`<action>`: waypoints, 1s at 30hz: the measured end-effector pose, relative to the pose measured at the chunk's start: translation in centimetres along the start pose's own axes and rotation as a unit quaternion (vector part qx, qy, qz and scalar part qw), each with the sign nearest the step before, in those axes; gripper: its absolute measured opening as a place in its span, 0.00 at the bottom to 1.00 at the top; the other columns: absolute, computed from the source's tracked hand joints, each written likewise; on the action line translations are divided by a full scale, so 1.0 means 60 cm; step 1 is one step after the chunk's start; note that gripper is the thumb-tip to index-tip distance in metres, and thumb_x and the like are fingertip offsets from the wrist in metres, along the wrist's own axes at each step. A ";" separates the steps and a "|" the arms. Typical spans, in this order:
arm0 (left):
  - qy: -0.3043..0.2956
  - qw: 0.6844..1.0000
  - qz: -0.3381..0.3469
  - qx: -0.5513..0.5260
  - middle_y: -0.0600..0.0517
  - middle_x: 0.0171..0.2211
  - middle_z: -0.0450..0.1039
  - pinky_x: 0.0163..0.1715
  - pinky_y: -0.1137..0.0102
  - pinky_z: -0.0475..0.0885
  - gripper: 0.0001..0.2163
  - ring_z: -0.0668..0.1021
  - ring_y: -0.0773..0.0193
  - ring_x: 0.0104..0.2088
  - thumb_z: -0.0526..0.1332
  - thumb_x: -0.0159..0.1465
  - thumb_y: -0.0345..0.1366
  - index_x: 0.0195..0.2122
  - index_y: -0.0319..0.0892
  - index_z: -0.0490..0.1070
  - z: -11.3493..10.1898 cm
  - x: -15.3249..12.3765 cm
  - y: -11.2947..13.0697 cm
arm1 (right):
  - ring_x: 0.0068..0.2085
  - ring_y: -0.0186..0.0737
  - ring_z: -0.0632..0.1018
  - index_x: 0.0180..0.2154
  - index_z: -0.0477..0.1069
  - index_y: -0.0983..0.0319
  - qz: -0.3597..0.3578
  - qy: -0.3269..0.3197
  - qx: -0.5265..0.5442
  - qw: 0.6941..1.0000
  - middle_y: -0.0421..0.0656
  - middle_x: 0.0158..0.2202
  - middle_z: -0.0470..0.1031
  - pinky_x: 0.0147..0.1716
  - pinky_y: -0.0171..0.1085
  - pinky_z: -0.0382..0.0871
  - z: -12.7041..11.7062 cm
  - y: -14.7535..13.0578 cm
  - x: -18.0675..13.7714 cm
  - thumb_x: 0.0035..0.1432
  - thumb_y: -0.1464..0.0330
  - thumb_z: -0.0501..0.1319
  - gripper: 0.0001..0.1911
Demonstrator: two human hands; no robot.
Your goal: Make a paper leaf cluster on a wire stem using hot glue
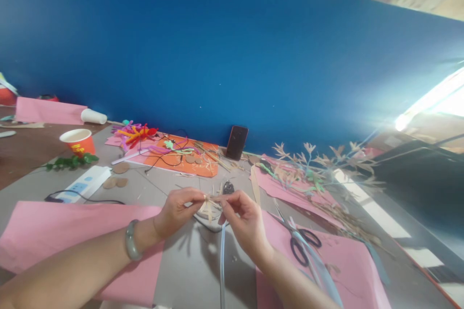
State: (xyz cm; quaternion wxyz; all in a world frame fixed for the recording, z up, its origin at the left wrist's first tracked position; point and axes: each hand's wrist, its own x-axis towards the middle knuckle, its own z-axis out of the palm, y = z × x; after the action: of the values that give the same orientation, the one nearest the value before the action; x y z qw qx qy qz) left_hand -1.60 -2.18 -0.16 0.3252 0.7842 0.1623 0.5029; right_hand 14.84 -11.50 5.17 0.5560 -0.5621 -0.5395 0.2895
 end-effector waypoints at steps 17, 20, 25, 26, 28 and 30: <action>-0.032 0.999 0.001 -0.001 0.48 0.34 0.79 0.36 0.72 0.73 0.07 0.80 0.64 0.34 0.61 0.63 0.28 0.39 0.42 0.77 -0.002 -0.001 0.007 | 0.19 0.31 0.76 0.30 0.65 0.61 0.031 -0.028 0.038 0.998 0.45 0.33 0.79 0.21 0.32 0.69 0.003 0.009 0.002 0.59 0.61 0.61 0.12; -0.033 0.999 -0.003 -0.004 0.47 0.34 0.80 0.35 0.72 0.73 0.06 0.80 0.64 0.34 0.61 0.63 0.28 0.38 0.42 0.77 -0.001 0.000 0.009 | 0.19 0.31 0.75 0.30 0.65 0.61 0.044 -0.030 0.050 0.997 0.45 0.33 0.79 0.20 0.32 0.68 0.004 0.006 0.001 0.59 0.59 0.62 0.13; -0.023 1.000 0.003 -0.013 0.48 0.33 0.79 0.33 0.72 0.73 0.06 0.79 0.65 0.32 0.62 0.62 0.28 0.38 0.42 0.77 0.000 0.001 0.011 | 0.19 0.29 0.75 0.30 0.65 0.61 0.052 -0.032 0.064 0.996 0.44 0.33 0.79 0.20 0.31 0.68 0.005 -0.001 0.001 0.58 0.58 0.62 0.14; -0.022 1.000 0.004 -0.014 0.48 0.33 0.79 0.33 0.72 0.73 0.06 0.79 0.65 0.32 0.62 0.62 0.28 0.37 0.42 0.77 0.000 0.002 0.011 | 0.19 0.29 0.75 0.30 0.64 0.61 0.053 -0.033 0.066 0.996 0.44 0.33 0.79 0.20 0.31 0.68 0.005 -0.002 0.001 0.58 0.58 0.62 0.14; -0.021 1.000 0.003 -0.017 0.48 0.33 0.79 0.33 0.72 0.73 0.05 0.79 0.65 0.32 0.63 0.61 0.28 0.37 0.42 0.77 0.000 0.002 0.011 | 0.18 0.30 0.75 0.30 0.64 0.61 0.055 -0.036 0.068 0.996 0.44 0.32 0.79 0.20 0.31 0.67 0.005 -0.004 0.001 0.58 0.58 0.62 0.14; -0.023 1.000 0.001 -0.021 0.48 0.33 0.80 0.33 0.72 0.73 0.05 0.79 0.64 0.32 0.63 0.61 0.28 0.37 0.42 0.77 0.000 0.002 0.010 | 0.18 0.30 0.75 0.30 0.65 0.61 0.055 -0.038 0.065 0.996 0.43 0.32 0.79 0.19 0.31 0.67 0.004 -0.006 0.001 0.58 0.58 0.62 0.14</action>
State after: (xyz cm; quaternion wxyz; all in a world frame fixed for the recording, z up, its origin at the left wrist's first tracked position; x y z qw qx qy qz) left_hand -1.59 -2.58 0.33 0.3448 0.7885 0.1434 0.4886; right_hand 14.54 -11.45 5.46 0.5539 -0.5421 -0.5087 0.3749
